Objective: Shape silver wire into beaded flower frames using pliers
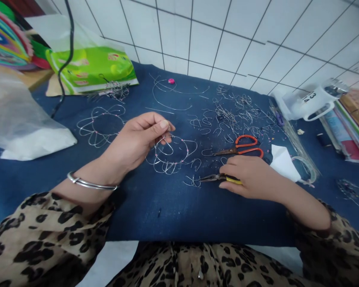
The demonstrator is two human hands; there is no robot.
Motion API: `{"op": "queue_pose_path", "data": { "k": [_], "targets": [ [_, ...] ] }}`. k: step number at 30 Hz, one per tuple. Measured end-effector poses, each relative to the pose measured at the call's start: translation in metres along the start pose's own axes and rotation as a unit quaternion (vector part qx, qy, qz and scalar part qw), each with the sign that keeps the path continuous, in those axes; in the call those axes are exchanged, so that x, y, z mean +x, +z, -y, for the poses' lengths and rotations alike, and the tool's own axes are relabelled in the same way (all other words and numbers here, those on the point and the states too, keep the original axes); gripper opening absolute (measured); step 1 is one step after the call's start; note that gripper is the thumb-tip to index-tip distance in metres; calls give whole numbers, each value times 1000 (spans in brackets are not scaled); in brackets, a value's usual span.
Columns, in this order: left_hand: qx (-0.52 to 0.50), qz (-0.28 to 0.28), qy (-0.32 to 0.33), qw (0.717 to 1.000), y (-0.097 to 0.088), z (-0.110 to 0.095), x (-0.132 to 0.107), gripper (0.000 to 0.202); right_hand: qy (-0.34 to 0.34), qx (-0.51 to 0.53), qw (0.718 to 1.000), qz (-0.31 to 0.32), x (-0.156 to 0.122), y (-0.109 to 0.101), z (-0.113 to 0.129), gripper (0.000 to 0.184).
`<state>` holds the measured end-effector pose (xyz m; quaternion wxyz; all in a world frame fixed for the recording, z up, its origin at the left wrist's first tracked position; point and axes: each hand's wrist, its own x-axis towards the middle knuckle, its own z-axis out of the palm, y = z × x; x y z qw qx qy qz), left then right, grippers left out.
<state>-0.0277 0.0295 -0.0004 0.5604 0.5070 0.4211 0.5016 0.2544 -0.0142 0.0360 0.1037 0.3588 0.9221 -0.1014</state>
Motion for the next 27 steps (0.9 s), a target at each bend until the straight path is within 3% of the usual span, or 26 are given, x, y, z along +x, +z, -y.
{"op": "queue_pose_path", "data": {
  "k": [16, 22, 27],
  "targets": [
    [-25, 14, 12, 1000, -3, -1, 1, 10, -29, -139, 985, -96, 5, 21, 24, 23],
    [-6, -4, 9, 1000, -3, -3, 2, 11, -31, -156, 981, -114, 0, 18, 15, 25],
    [6, -8, -2, 1000, -2, -4, 2, 11, 39, -84, 988, -126, -9, 12, -1, 31]
  ]
}}
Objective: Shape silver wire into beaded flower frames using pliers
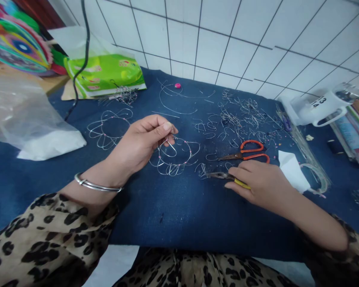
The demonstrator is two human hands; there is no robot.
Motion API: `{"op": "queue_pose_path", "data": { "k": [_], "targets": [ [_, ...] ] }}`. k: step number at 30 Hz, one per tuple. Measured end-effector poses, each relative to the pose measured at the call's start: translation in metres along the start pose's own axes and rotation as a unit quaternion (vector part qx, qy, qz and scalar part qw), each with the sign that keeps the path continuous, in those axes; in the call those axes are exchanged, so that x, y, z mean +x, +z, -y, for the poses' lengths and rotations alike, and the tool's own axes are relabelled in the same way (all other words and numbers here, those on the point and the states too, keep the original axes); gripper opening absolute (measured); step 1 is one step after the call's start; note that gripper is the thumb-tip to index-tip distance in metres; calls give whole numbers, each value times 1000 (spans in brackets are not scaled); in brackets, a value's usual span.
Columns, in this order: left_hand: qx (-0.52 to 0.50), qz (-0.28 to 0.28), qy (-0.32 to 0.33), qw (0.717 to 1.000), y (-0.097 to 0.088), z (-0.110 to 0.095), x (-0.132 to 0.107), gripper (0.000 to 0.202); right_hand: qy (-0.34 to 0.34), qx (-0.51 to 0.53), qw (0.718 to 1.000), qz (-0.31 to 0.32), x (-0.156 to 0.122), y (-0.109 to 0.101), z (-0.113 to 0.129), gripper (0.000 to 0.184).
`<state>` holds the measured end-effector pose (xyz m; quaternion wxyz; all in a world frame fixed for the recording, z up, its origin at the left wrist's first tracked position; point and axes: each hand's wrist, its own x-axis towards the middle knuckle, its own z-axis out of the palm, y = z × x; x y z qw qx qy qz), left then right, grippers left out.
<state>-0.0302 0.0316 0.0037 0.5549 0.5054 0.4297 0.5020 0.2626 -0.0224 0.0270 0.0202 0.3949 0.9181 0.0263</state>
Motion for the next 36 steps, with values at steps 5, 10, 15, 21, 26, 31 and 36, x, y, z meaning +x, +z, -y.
{"op": "queue_pose_path", "data": {
  "k": [5, 10, 15, 21, 26, 31, 36],
  "targets": [
    [1, 5, -5, 1000, 0, 1, -1, 11, 94, 123, 985, 76, 3, -8, -10, 41],
    [-9, 11, -5, 1000, -1, 2, 0, 10, 147, 277, 936, 162, 7, -14, -16, 48],
    [-9, 10, -6, 1000, -2, 2, 0, 10, 170, 355, 894, 213, 6, -17, -25, 49],
    [-9, 16, -12, 1000, -1, 2, -1, 9, 126, 202, 943, 231, 5, -22, -32, 50],
    [-26, 31, -20, 999, -1, 0, -2, 8, 96, 116, 962, 229, -5, -25, -35, 44],
    [-24, 27, -25, 999, 0, 0, -2, 8, 61, 82, 984, 147, -7, -21, -28, 34],
    [-28, 29, -33, 999, -1, 0, -1, 8, 36, 2, 997, 62, -5, -15, -20, 32]
  ]
}}
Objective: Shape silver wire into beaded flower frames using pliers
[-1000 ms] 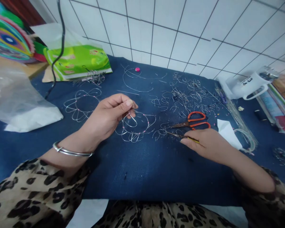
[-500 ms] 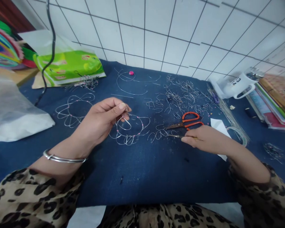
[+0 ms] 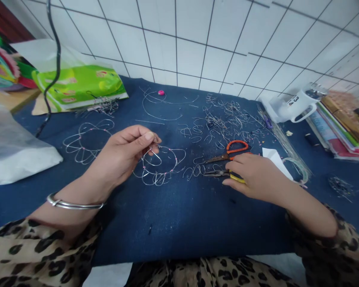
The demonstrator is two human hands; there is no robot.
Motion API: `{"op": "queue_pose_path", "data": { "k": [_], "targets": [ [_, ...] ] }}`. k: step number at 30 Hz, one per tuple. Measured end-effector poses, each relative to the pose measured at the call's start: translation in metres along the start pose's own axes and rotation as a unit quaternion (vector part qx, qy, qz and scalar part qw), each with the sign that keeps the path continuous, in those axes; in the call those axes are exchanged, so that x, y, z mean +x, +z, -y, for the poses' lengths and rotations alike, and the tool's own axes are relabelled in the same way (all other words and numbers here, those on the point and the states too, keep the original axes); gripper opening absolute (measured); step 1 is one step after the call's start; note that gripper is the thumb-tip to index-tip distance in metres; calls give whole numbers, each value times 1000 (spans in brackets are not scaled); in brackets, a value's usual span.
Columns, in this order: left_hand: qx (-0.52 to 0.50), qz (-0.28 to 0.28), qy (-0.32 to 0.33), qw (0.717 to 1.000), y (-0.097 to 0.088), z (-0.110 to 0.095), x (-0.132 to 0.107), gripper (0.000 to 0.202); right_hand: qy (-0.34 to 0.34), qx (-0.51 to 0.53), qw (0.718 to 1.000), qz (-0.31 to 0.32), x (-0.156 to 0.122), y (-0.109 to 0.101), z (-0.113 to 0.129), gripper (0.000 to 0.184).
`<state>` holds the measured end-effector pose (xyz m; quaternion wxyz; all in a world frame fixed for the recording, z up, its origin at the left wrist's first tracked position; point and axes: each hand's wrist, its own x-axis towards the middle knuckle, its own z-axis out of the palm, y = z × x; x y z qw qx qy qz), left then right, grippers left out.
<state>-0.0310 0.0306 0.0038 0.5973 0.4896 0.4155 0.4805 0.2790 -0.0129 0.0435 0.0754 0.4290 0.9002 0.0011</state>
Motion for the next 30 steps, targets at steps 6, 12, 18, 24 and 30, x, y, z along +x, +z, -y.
{"op": "queue_pose_path", "data": {
  "k": [6, 12, 18, 24, 30],
  "targets": [
    [0, 6, -1, 1000, 0, 0, 0, 9, -51, -135, 986, -83, 4, 0, -12, 28],
    [5, -2, -11, 1000, 0, -1, -1, 8, -111, -220, 959, -140, 9, 7, -25, 21],
    [9, -6, -18, 1000, -1, 1, 0, 8, -150, -210, 953, -157, 10, 18, -30, 30],
    [12, -2, -18, 1000, -2, 1, 0, 9, -175, -212, 947, -168, 11, 28, -34, 32],
    [10, 4, -25, 1000, -1, 1, 0, 9, -138, -128, 972, -137, 11, 34, -37, 35]
  ]
}}
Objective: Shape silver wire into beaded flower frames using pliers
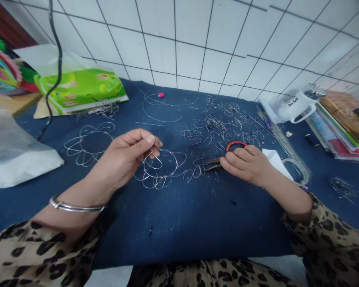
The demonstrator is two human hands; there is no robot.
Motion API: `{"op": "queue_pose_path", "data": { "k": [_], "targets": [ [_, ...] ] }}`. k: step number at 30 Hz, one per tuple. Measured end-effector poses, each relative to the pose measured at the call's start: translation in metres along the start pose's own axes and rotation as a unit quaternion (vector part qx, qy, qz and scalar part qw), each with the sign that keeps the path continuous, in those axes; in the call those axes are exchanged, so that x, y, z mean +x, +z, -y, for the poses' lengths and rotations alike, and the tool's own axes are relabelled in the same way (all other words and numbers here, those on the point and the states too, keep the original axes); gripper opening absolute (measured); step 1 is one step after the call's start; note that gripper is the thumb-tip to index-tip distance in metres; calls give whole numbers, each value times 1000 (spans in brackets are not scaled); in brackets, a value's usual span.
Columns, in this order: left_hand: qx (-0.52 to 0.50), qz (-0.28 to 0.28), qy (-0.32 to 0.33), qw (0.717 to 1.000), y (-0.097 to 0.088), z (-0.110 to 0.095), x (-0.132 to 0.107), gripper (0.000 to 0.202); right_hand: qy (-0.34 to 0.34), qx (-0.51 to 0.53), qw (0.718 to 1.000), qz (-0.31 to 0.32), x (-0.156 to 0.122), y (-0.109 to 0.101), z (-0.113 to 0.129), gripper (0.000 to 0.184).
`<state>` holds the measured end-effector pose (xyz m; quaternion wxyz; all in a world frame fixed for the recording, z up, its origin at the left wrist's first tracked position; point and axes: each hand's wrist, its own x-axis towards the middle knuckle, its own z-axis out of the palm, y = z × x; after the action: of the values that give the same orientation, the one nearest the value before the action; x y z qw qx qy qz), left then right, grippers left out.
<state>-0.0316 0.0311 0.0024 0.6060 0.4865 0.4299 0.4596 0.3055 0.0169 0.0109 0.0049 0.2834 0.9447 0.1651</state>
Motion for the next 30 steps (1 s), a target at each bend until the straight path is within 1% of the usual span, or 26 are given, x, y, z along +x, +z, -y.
{"op": "queue_pose_path", "data": {
  "k": [3, 6, 8, 10, 12, 13, 15, 17, 20, 23, 26, 30],
  "targets": [
    [-1, 3, 0, 1000, 0, 0, 0, 9, 13, 13, 1000, 0, -1, 0, -1, 33],
    [-4, 4, 3, 1000, 0, 0, 1, 9, 8, -7, 1000, -27, -1, 1, -3, 31],
    [-5, 5, 3, 1000, 0, 0, 1, 9, 3, -2, 999, -43, 0, 4, -5, 28],
    [-5, 6, 5, 1000, 0, -1, 1, 8, 2, 33, 998, -49, 3, 6, -6, 24],
    [-6, 7, 5, 1000, 0, -1, 0, 8, -6, 103, 994, -45, 6, 7, -7, 23],
    [-5, 7, 5, 1000, 0, -1, 0, 8, -11, 143, 989, -36, 7, 6, -7, 23],
    [-2, 6, 4, 1000, 1, -1, 0, 8, -9, 205, 979, 1, 8, 3, -7, 24],
    [2, 2, 4, 1000, 1, -1, 0, 9, 17, 227, 972, 58, 7, -3, -9, 24],
    [4, -3, 2, 1000, 1, 0, -1, 8, 61, 221, 967, 110, 2, -13, -14, 24],
    [3, -3, 1, 1000, 1, 1, -1, 8, 81, 186, 970, 134, -5, -22, -16, 23],
    [1, 3, 3, 1000, 1, 1, -1, 8, 100, 148, 972, 151, -8, -29, -14, 22],
    [7, 6, 12, 1000, 1, 3, -1, 8, 119, 153, 963, 185, -6, -38, -8, 26]
  ]
}}
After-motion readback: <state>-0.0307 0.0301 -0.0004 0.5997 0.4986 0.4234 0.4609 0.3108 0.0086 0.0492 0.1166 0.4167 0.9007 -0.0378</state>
